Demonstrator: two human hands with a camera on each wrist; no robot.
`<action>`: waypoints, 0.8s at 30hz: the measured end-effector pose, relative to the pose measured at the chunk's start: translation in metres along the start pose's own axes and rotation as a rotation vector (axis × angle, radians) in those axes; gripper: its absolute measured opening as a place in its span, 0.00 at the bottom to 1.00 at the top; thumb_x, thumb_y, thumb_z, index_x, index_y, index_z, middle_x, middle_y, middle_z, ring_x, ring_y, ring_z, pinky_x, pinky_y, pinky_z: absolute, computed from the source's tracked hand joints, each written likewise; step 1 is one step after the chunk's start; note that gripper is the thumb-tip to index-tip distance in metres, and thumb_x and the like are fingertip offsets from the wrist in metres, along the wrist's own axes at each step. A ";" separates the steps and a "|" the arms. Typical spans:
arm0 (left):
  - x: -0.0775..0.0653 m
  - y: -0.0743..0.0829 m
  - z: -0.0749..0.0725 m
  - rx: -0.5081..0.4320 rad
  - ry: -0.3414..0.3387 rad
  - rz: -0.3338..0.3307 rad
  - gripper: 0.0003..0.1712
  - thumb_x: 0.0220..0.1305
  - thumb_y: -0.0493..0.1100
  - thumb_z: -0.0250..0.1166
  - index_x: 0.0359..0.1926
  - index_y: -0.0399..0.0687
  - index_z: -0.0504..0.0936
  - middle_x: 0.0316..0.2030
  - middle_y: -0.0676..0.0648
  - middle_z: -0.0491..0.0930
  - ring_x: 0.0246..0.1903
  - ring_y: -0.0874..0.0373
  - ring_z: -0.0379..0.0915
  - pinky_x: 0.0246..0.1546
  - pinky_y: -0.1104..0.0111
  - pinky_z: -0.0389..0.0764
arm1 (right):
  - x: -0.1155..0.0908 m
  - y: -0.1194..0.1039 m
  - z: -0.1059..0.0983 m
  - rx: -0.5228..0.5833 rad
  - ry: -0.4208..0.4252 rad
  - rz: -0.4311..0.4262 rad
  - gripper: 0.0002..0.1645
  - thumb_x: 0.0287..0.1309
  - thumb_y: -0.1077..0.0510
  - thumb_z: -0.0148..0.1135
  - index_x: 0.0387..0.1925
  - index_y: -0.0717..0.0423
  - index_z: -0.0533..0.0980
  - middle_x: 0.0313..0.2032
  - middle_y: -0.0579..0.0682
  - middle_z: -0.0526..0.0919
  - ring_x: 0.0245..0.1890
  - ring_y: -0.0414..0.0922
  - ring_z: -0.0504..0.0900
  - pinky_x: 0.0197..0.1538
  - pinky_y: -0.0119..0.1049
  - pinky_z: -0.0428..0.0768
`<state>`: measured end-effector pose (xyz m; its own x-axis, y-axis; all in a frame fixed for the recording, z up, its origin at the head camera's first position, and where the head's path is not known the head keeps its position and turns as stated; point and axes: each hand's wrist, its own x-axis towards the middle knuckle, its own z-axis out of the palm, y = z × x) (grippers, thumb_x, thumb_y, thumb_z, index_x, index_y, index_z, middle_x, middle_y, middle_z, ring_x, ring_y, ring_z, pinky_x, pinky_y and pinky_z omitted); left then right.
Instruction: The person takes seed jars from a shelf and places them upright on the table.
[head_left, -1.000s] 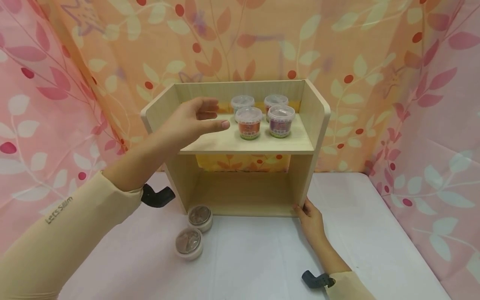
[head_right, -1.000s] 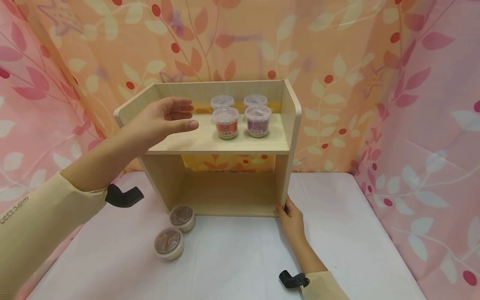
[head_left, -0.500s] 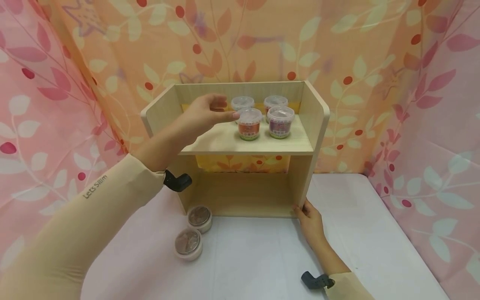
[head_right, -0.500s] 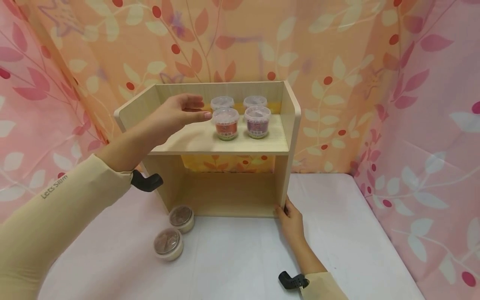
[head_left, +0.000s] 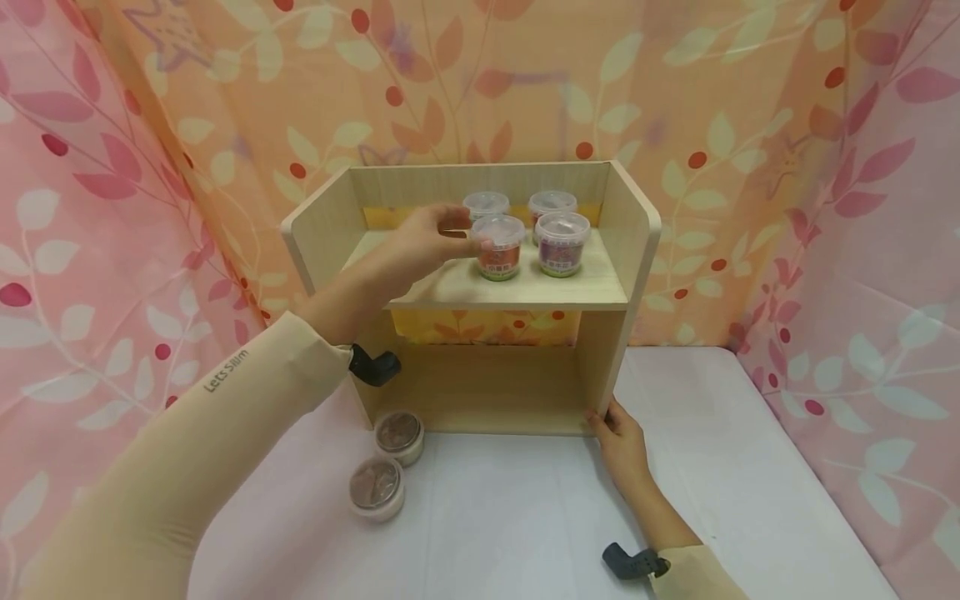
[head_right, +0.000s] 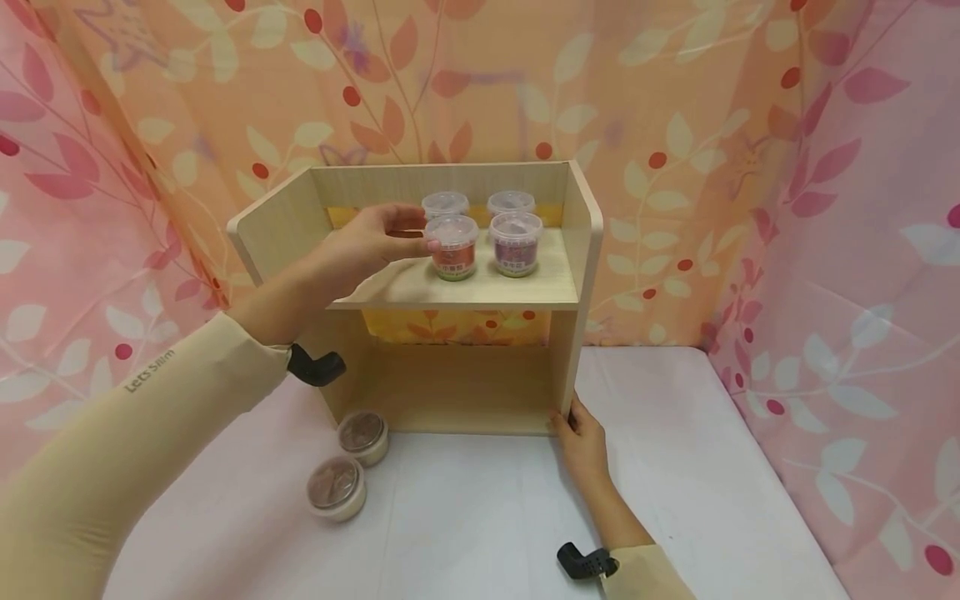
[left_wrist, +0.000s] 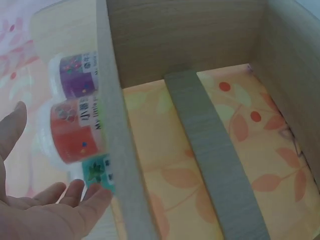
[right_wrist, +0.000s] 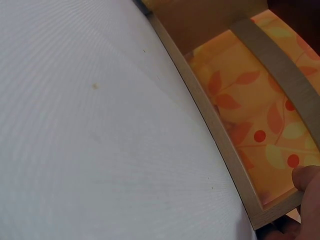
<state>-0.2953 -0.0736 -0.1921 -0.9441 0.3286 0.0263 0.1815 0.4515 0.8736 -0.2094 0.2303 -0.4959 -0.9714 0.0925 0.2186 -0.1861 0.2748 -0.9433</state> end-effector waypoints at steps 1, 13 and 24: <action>0.001 -0.001 0.002 -0.015 -0.003 0.000 0.48 0.64 0.52 0.74 0.77 0.44 0.61 0.74 0.47 0.66 0.72 0.53 0.64 0.72 0.60 0.69 | 0.000 0.000 0.000 -0.004 0.001 -0.001 0.34 0.73 0.63 0.59 0.75 0.65 0.62 0.68 0.67 0.72 0.67 0.59 0.74 0.54 0.15 0.74; 0.013 -0.006 0.019 -0.066 -0.004 0.069 0.42 0.61 0.48 0.76 0.72 0.45 0.69 0.61 0.48 0.78 0.60 0.56 0.75 0.66 0.62 0.74 | 0.009 0.032 0.003 0.018 0.023 -0.018 0.34 0.73 0.61 0.59 0.75 0.61 0.63 0.68 0.65 0.73 0.67 0.58 0.75 0.54 0.14 0.73; 0.021 -0.006 0.023 -0.086 0.023 0.004 0.49 0.60 0.48 0.77 0.76 0.43 0.63 0.61 0.46 0.77 0.60 0.56 0.74 0.65 0.64 0.75 | 0.009 0.032 0.003 0.023 0.020 -0.012 0.34 0.74 0.61 0.59 0.76 0.58 0.62 0.68 0.64 0.73 0.66 0.57 0.75 0.54 0.15 0.74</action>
<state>-0.3096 -0.0505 -0.2076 -0.9498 0.3103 0.0400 0.1614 0.3767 0.9122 -0.2243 0.2367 -0.5245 -0.9660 0.1086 0.2348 -0.2014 0.2544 -0.9459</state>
